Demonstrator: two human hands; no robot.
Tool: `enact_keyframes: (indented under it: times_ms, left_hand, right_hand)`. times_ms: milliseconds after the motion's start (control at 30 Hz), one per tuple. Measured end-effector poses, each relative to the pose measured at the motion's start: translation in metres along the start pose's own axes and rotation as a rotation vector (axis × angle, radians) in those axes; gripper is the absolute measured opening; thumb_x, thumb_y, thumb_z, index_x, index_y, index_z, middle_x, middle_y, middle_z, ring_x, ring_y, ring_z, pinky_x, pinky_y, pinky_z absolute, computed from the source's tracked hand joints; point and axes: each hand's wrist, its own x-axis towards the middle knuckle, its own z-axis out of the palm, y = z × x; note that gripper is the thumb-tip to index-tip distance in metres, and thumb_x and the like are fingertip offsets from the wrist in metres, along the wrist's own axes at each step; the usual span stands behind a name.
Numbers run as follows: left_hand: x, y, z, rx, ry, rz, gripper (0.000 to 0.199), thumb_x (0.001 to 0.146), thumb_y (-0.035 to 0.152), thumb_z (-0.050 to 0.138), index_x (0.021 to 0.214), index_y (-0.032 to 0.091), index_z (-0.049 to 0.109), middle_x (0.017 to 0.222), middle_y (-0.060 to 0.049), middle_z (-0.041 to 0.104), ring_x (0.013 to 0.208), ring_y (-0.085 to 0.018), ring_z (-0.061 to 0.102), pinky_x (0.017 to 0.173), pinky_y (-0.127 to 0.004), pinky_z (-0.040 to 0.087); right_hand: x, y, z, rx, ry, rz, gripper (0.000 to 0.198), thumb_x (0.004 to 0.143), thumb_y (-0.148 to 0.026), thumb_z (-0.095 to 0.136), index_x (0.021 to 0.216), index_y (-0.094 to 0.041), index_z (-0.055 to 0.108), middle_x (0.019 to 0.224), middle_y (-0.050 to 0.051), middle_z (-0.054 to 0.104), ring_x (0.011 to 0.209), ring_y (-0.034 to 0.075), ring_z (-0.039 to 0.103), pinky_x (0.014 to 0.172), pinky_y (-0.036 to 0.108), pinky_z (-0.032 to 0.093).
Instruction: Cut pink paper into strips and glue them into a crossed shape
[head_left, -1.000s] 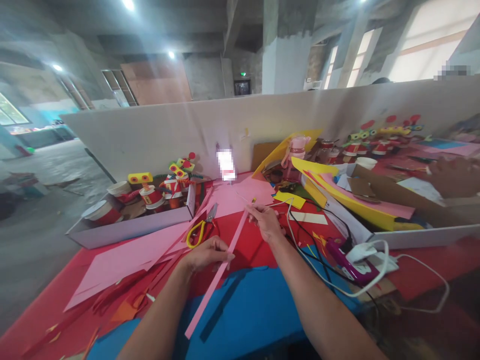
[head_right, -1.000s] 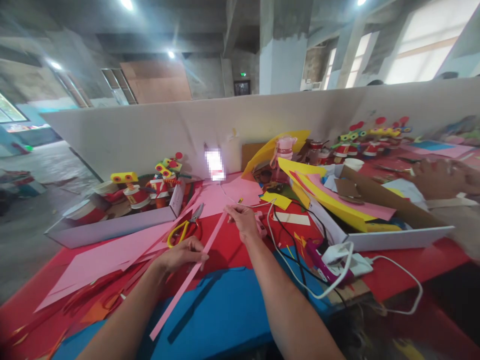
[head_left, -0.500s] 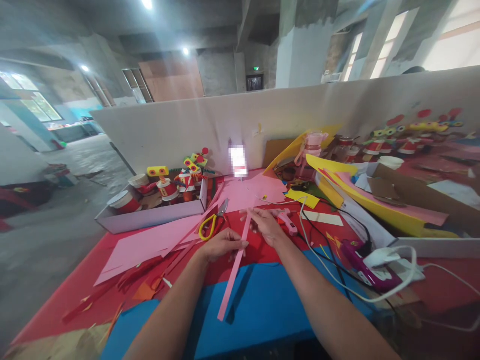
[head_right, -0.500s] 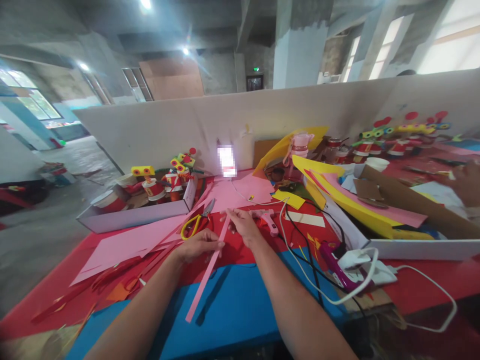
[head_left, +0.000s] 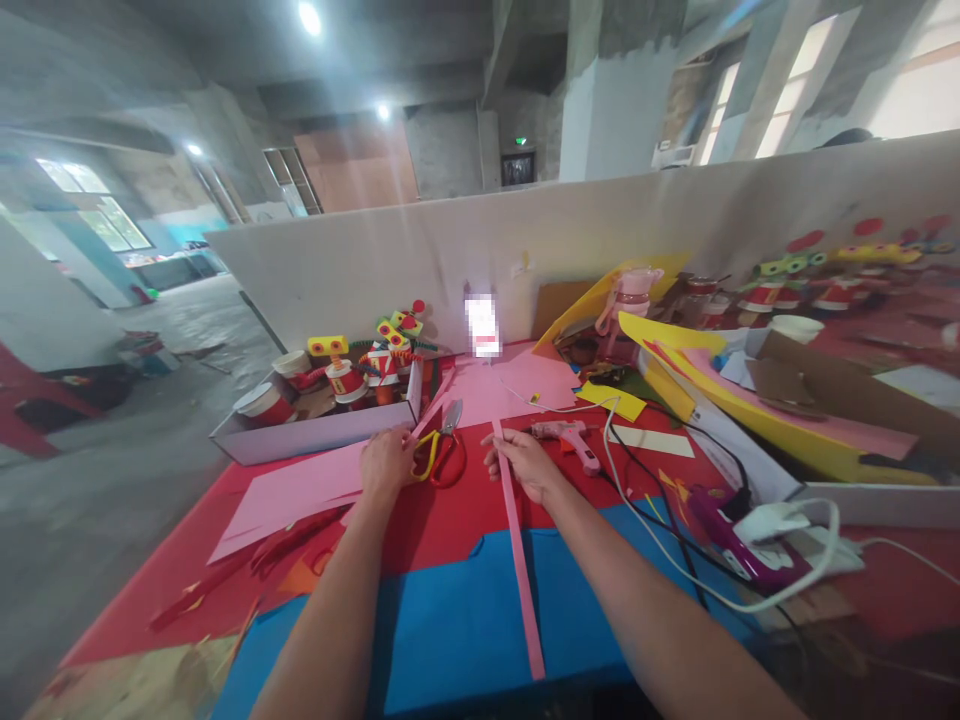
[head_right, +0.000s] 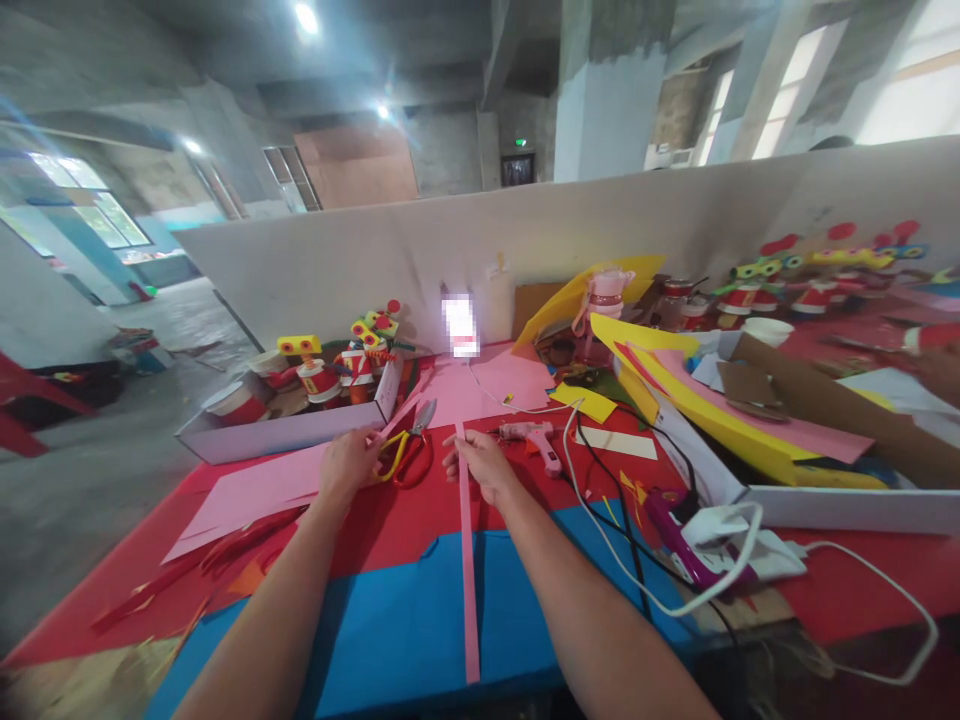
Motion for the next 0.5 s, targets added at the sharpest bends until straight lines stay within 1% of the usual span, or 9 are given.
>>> enact_keyframes:
  times_ms: [67, 133, 167, 233, 300, 333, 367, 433, 500]
  left_hand:
    - [0.002, 0.000, -0.002, 0.006, 0.031, -0.006, 0.028, 0.088, 0.033, 0.046, 0.092, 0.021, 0.072, 0.092, -0.013, 0.074, 0.089, -0.028, 0.067, 0.067, -0.031, 0.042]
    - [0.003, 0.002, -0.007, -0.022, 0.070, -0.029, 0.026, 0.087, 0.028, 0.046, 0.085, 0.019, 0.071, 0.089, -0.014, 0.073, 0.083, -0.027, 0.068, 0.064, -0.030, 0.041]
    - [0.002, 0.004, -0.011, -0.084, 0.074, -0.035, 0.025, 0.087, 0.027, 0.046, 0.080, 0.019, 0.069, 0.085, -0.014, 0.073, 0.079, -0.026, 0.068, 0.062, -0.029, 0.040]
    - [-0.003, 0.011, -0.020, -0.355, 0.025, -0.049, 0.024, 0.087, 0.029, 0.047, 0.074, 0.018, 0.065, 0.072, -0.010, 0.071, 0.065, -0.021, 0.066, 0.057, -0.027, 0.040]
    - [-0.014, 0.024, -0.027, -0.776, -0.114, -0.086, 0.028, 0.087, 0.039, 0.049, 0.075, 0.018, 0.062, 0.058, -0.005, 0.065, 0.048, -0.017, 0.060, 0.050, -0.025, 0.040]
    - [-0.022, 0.032, -0.029, -0.986, -0.211, -0.105, 0.031, 0.086, 0.046, 0.051, 0.078, 0.018, 0.060, 0.055, -0.003, 0.063, 0.043, -0.015, 0.057, 0.047, -0.024, 0.040]
    - [-0.031, 0.041, -0.030, -1.136, -0.308, -0.108, 0.036, 0.083, 0.053, 0.054, 0.078, 0.017, 0.058, 0.052, -0.002, 0.062, 0.040, -0.015, 0.055, 0.044, -0.024, 0.040]
    - [-0.050, 0.059, -0.028, -1.314, -0.486, -0.071, 0.042, 0.077, 0.058, 0.061, 0.077, 0.017, 0.056, 0.051, -0.002, 0.063, 0.039, -0.014, 0.055, 0.043, -0.023, 0.042]
    - [-0.068, 0.075, -0.023, -1.383, -0.570, -0.079, 0.044, 0.074, 0.060, 0.064, 0.076, 0.017, 0.054, 0.052, -0.003, 0.064, 0.039, -0.014, 0.056, 0.042, -0.023, 0.043]
  right_hand:
    - [0.002, 0.003, 0.001, -0.010, 0.021, -0.001, 0.021, 0.080, -0.037, 0.064, 0.084, -0.017, 0.061, 0.055, -0.002, 0.062, 0.045, 0.011, 0.056, 0.048, 0.023, 0.048]
    - [0.004, 0.005, 0.002, -0.014, 0.023, -0.010, 0.023, 0.079, -0.039, 0.065, 0.082, -0.017, 0.060, 0.053, -0.003, 0.060, 0.045, 0.011, 0.056, 0.047, 0.023, 0.047]
    - [0.004, 0.005, 0.002, -0.011, 0.024, -0.019, 0.024, 0.077, -0.040, 0.066, 0.081, -0.017, 0.060, 0.053, -0.003, 0.059, 0.045, 0.010, 0.055, 0.047, 0.023, 0.047]
    - [0.005, 0.004, 0.003, 0.009, 0.024, -0.045, 0.027, 0.075, -0.042, 0.068, 0.079, -0.017, 0.060, 0.054, -0.004, 0.058, 0.043, 0.008, 0.051, 0.044, 0.020, 0.042]
    - [0.005, 0.000, 0.003, 0.049, 0.016, -0.089, 0.030, 0.072, -0.044, 0.070, 0.080, -0.017, 0.061, 0.056, -0.005, 0.057, 0.039, 0.005, 0.041, 0.039, 0.018, 0.032]
    - [0.005, -0.002, 0.004, 0.076, 0.008, -0.115, 0.032, 0.070, -0.046, 0.071, 0.080, -0.017, 0.062, 0.057, -0.005, 0.056, 0.038, 0.004, 0.036, 0.037, 0.018, 0.026]
    - [0.004, -0.004, 0.004, 0.105, 0.000, -0.139, 0.035, 0.069, -0.048, 0.073, 0.080, -0.017, 0.062, 0.057, -0.005, 0.056, 0.038, 0.003, 0.031, 0.036, 0.018, 0.022]
    - [0.003, -0.008, 0.004, 0.151, -0.021, -0.172, 0.041, 0.065, -0.052, 0.076, 0.079, -0.016, 0.063, 0.057, -0.006, 0.053, 0.038, 0.001, 0.025, 0.037, 0.018, 0.017]
    - [0.002, -0.010, 0.004, 0.154, -0.043, -0.170, 0.046, 0.061, -0.056, 0.079, 0.075, -0.015, 0.062, 0.050, -0.009, 0.044, 0.038, 0.001, 0.022, 0.038, 0.019, 0.016]
